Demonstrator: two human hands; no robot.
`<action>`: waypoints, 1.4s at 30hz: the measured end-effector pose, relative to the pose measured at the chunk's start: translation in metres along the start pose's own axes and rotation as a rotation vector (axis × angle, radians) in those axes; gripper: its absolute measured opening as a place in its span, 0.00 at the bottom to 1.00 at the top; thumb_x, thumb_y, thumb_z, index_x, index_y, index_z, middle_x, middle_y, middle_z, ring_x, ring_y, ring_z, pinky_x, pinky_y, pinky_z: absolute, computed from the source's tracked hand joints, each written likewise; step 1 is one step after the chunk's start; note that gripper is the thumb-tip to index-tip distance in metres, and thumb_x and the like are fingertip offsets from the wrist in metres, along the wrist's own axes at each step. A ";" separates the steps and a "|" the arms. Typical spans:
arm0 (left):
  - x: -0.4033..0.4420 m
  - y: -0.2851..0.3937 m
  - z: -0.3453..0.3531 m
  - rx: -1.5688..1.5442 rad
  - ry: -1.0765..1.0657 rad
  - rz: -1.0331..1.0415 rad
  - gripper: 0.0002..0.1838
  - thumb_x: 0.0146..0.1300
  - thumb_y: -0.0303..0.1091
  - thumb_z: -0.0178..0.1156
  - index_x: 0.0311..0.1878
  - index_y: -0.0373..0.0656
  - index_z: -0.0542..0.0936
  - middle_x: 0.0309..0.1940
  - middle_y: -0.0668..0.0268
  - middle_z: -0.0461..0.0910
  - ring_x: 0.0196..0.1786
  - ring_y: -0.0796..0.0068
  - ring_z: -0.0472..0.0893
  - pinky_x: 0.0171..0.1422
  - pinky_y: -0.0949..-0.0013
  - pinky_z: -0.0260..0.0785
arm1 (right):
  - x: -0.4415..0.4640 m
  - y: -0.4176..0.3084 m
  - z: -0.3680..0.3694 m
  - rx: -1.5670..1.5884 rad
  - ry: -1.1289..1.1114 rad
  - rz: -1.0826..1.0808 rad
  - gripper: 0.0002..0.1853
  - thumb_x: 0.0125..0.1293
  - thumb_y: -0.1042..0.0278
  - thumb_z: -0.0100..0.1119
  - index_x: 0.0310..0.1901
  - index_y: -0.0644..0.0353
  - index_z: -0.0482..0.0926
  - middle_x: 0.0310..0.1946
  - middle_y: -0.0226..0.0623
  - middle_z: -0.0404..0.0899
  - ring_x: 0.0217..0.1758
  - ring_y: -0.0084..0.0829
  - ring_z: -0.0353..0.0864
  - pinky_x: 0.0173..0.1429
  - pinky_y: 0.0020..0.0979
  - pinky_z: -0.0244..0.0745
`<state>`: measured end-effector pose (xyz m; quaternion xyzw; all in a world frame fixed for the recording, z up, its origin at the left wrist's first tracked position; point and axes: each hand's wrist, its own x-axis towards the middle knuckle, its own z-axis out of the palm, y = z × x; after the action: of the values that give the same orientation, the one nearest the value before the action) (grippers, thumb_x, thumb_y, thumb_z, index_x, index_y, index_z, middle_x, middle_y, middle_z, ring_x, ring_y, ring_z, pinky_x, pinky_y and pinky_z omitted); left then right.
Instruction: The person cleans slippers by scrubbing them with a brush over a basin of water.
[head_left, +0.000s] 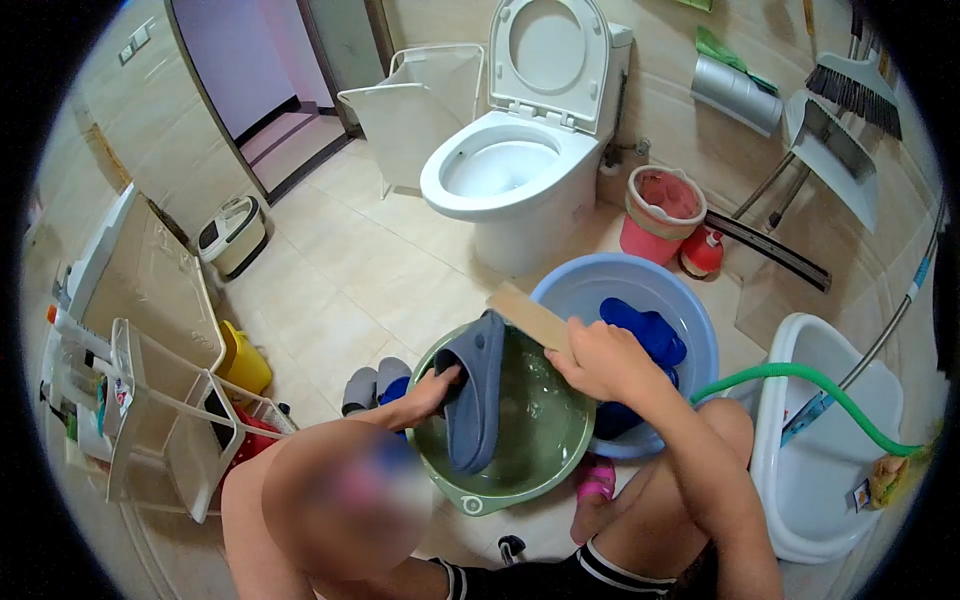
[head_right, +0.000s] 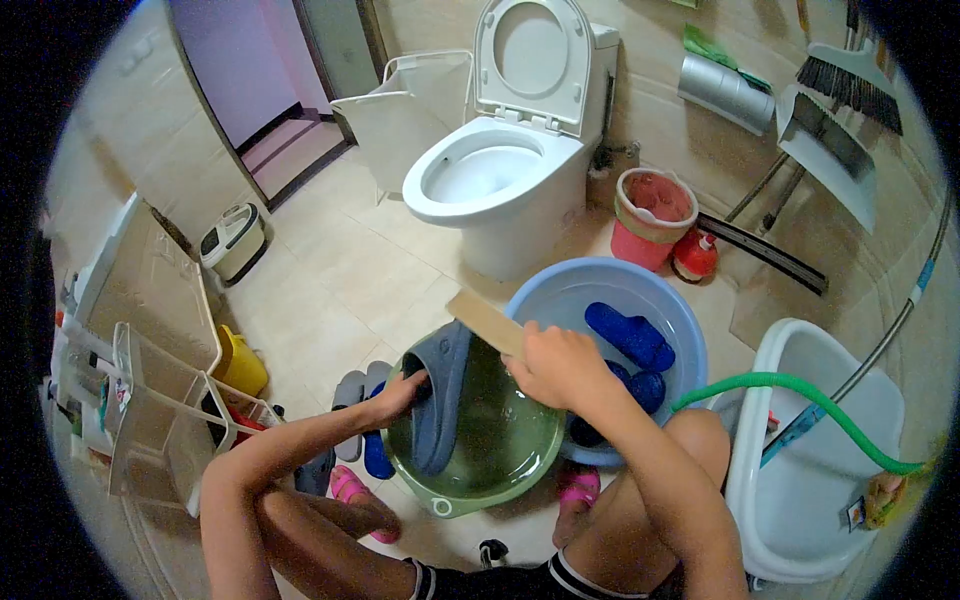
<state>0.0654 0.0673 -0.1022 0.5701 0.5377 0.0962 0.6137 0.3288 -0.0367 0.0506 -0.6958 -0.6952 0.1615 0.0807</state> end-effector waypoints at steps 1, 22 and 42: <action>0.000 -0.004 -0.002 -0.197 -0.012 -0.053 0.25 0.68 0.51 0.48 0.53 0.38 0.75 0.41 0.62 0.79 0.41 0.67 0.78 0.47 0.61 0.72 | 0.000 -0.002 0.001 -0.001 0.005 -0.004 0.24 0.63 0.50 0.55 0.41 0.70 0.74 0.33 0.59 0.80 0.39 0.55 0.82 0.47 0.50 0.76; -0.083 -0.014 -0.030 -0.214 -0.036 0.030 0.22 0.71 0.41 0.48 0.63 0.40 0.68 0.54 0.64 0.75 0.53 0.74 0.75 0.58 0.68 0.68 | -0.033 -0.067 0.062 0.374 -0.311 -0.306 0.27 0.66 0.43 0.52 0.41 0.67 0.69 0.28 0.64 0.77 0.36 0.63 0.79 0.42 0.51 0.75; -0.093 -0.007 -0.030 0.222 -0.063 0.399 0.20 0.60 0.27 0.44 0.54 0.35 0.75 0.43 0.64 0.78 0.48 0.73 0.73 0.52 0.70 0.65 | -0.013 -0.045 0.066 0.215 0.000 -0.198 0.23 0.64 0.48 0.55 0.40 0.66 0.69 0.26 0.58 0.79 0.32 0.59 0.81 0.38 0.53 0.76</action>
<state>0.0016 0.0148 -0.0500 0.7318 0.4021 0.1381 0.5327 0.2648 -0.0565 0.0056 -0.6112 -0.7390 0.2262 0.1705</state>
